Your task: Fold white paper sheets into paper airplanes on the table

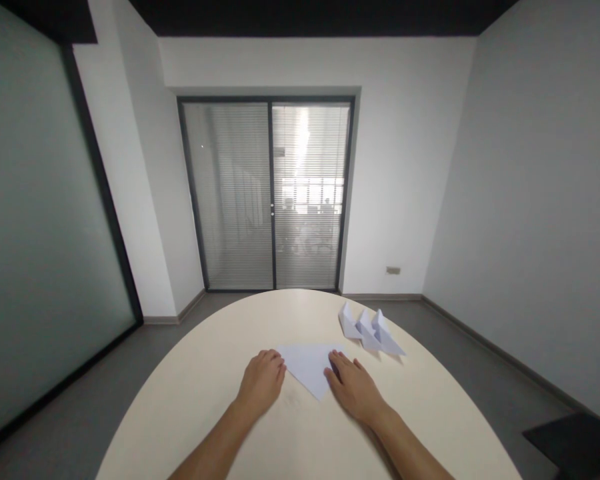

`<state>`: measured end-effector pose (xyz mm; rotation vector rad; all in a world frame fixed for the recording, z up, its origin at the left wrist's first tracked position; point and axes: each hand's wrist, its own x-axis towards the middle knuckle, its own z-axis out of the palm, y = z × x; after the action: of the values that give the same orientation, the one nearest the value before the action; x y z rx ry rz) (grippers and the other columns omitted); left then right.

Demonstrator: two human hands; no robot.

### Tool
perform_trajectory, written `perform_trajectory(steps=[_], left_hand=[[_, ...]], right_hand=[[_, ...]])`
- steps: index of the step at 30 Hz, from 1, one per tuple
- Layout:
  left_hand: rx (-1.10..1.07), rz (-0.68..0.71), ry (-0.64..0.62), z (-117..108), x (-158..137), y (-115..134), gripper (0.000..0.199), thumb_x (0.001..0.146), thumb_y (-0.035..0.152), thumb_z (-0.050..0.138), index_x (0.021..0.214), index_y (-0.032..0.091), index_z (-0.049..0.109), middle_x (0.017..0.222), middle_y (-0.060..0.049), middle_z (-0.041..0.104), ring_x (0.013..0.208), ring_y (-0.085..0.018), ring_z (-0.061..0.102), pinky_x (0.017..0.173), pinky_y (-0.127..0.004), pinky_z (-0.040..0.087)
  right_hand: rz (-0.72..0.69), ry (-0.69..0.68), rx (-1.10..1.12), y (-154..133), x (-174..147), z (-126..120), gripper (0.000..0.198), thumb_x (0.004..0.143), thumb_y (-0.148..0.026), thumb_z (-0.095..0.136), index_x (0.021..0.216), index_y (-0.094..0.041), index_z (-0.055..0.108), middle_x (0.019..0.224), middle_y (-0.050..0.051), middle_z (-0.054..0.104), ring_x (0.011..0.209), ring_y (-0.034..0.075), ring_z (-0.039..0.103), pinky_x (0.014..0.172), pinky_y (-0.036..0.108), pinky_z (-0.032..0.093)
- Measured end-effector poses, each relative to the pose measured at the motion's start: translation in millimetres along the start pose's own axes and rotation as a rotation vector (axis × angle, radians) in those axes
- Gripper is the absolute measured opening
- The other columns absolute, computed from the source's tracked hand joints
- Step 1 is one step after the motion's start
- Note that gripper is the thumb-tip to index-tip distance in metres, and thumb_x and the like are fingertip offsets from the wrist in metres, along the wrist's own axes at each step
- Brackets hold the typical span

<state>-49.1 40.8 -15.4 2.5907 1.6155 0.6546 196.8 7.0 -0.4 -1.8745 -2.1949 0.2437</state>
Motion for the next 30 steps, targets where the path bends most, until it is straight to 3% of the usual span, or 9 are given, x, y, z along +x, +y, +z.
perform_trajectory(steps=[4, 8, 13, 18, 24, 30], left_hand=[[-0.004, -0.036, 0.013, -2, 1, -4, 0.022, 0.095, 0.022, 0.047, 0.086, 0.019, 0.068, 0.098, -0.005, 0.067, 0.098, -0.021, 0.057, 0.086, -0.032, 0.044], [-0.117, -0.044, 0.061, 5, 2, -13, 0.014, 0.090, 0.020, 0.054, 0.081, 0.020, 0.065, 0.092, -0.004, 0.066, 0.095, -0.020, 0.057, 0.086, -0.030, 0.044], [-0.240, -0.012, 0.129, 20, 4, -27, 0.008, 0.084, 0.017, 0.062, 0.077, 0.019, 0.066, 0.102, -0.007, 0.068, 0.104, -0.023, 0.058, 0.095, -0.035, 0.044], [-0.298, 0.020, 0.160, 25, 3, -33, 0.008, 0.083, 0.015, 0.062, 0.078, 0.020, 0.064, 0.110, -0.008, 0.068, 0.110, -0.024, 0.059, 0.100, -0.038, 0.043], [-0.306, 0.038, 0.154, 22, 2, -33, 0.004, 0.083, 0.017, 0.062, 0.081, 0.020, 0.063, 0.109, -0.009, 0.068, 0.112, -0.026, 0.059, 0.101, -0.041, 0.043], [-0.315, 0.063, 0.144, 24, 1, -36, 0.008, 0.083, 0.016, 0.060, 0.088, 0.022, 0.062, 0.111, -0.009, 0.068, 0.115, -0.026, 0.057, 0.103, -0.043, 0.041]], right_hand=[[0.014, 0.079, 0.013, 3, 1, -1, 0.041, 0.096, -0.030, 0.033, 0.120, -0.022, 0.065, 0.131, 0.009, 0.064, 0.123, 0.024, 0.057, 0.103, 0.035, 0.040], [0.022, 0.151, 0.070, 15, 6, 6, 0.033, 0.090, -0.028, 0.042, 0.103, -0.024, 0.072, 0.120, 0.008, 0.070, 0.115, 0.023, 0.061, 0.095, 0.032, 0.046], [-0.060, 0.167, 0.283, 41, 17, 19, 0.034, 0.089, -0.037, 0.047, 0.103, -0.019, 0.072, 0.116, 0.010, 0.071, 0.109, 0.025, 0.062, 0.097, 0.035, 0.045], [-0.172, 0.184, 0.397, 51, 20, 21, 0.035, 0.089, -0.034, 0.045, 0.106, -0.019, 0.072, 0.112, 0.010, 0.072, 0.107, 0.025, 0.062, 0.098, 0.039, 0.046], [-0.122, 0.146, 0.361, 51, 20, 20, 0.042, 0.084, -0.028, 0.051, 0.121, -0.017, 0.066, 0.120, 0.011, 0.068, 0.108, 0.024, 0.062, 0.098, 0.038, 0.047], [-0.109, 0.172, 0.183, 52, 21, 20, 0.050, 0.082, -0.028, 0.054, 0.129, -0.015, 0.061, 0.134, 0.012, 0.061, 0.124, 0.027, 0.053, 0.110, 0.040, 0.037]])
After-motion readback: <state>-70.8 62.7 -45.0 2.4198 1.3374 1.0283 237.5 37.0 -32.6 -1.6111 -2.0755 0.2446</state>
